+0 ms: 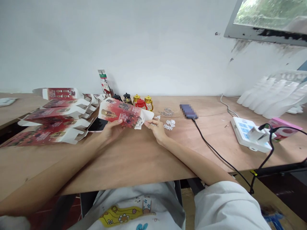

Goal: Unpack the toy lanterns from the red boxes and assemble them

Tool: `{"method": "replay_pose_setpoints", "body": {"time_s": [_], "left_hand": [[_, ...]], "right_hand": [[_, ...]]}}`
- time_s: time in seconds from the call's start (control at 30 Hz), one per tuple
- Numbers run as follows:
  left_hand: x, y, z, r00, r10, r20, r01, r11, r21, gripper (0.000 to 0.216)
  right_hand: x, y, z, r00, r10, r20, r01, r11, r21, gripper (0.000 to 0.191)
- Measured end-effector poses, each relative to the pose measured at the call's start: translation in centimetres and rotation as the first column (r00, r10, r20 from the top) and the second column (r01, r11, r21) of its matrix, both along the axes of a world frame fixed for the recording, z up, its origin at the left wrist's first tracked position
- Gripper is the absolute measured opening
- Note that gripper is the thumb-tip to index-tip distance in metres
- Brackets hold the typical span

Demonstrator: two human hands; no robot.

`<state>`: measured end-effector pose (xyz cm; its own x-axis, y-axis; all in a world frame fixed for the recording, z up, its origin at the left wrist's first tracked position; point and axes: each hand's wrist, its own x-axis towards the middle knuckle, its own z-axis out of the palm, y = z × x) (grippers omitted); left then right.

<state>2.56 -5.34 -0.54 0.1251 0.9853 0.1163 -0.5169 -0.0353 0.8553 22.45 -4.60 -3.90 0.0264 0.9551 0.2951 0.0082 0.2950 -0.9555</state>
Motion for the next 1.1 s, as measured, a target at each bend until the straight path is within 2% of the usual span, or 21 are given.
{"method": "replay_pose_setpoints", "body": {"time_s": [0.13,0.3,0.4,0.53,0.67,0.77,0.87,0.97,1.03,1.1], "left_hand": [[-0.2,-0.1,0.9,0.997,0.068,0.027,-0.069,0.996,0.057,0.040],[0.2,-0.4,0.7,0.986,0.167,0.024,-0.169,0.969,0.180,0.049],[0.1,-0.3,0.2,0.955,0.297,-0.004,-0.284,0.915,0.288,0.056],[-0.3,0.3,-0.3,0.894,0.448,0.002,-0.419,0.833,0.363,0.060],[-0.7,1.1,-0.2,0.831,0.555,-0.046,-0.472,0.746,0.469,0.063],[-1.5,1.4,0.8,0.778,0.624,-0.072,-0.488,0.672,0.557,0.067],[-3.4,1.2,1.9,0.691,0.722,-0.040,-0.566,0.574,0.592,0.077],[-5.7,0.5,2.2,0.534,0.836,-0.125,-0.608,0.482,0.630,0.080],[-7.2,0.0,1.9,0.418,0.874,-0.248,-0.541,0.458,0.705,0.068],[-8.1,-0.3,1.5,0.332,0.885,-0.326,-0.396,0.444,0.804,0.052]], "right_hand": [[0.4,0.4,0.1,0.997,0.063,-0.050,-0.065,0.997,-0.035,0.031],[1.1,0.3,1.1,0.976,0.126,-0.179,-0.148,0.983,-0.111,0.023],[1.4,0.4,1.8,0.942,0.128,-0.309,-0.177,0.974,-0.138,0.018],[1.6,0.6,2.6,0.893,0.077,-0.443,-0.171,0.970,-0.175,0.008],[2.1,0.8,3.5,0.843,0.023,-0.537,-0.155,0.967,-0.202,0.005],[2.5,0.9,4.0,0.838,-0.044,-0.544,-0.100,0.967,-0.233,0.005],[2.8,1.0,4.2,0.870,-0.066,-0.489,-0.063,0.968,-0.242,0.005],[2.8,1.0,4.3,0.916,-0.045,-0.398,-0.053,0.972,-0.231,0.008],[2.8,0.9,4.4,0.943,-0.029,-0.333,-0.039,0.980,-0.196,0.013],[2.7,0.6,4.6,0.970,-0.025,-0.241,-0.005,0.993,-0.121,0.019]]}}
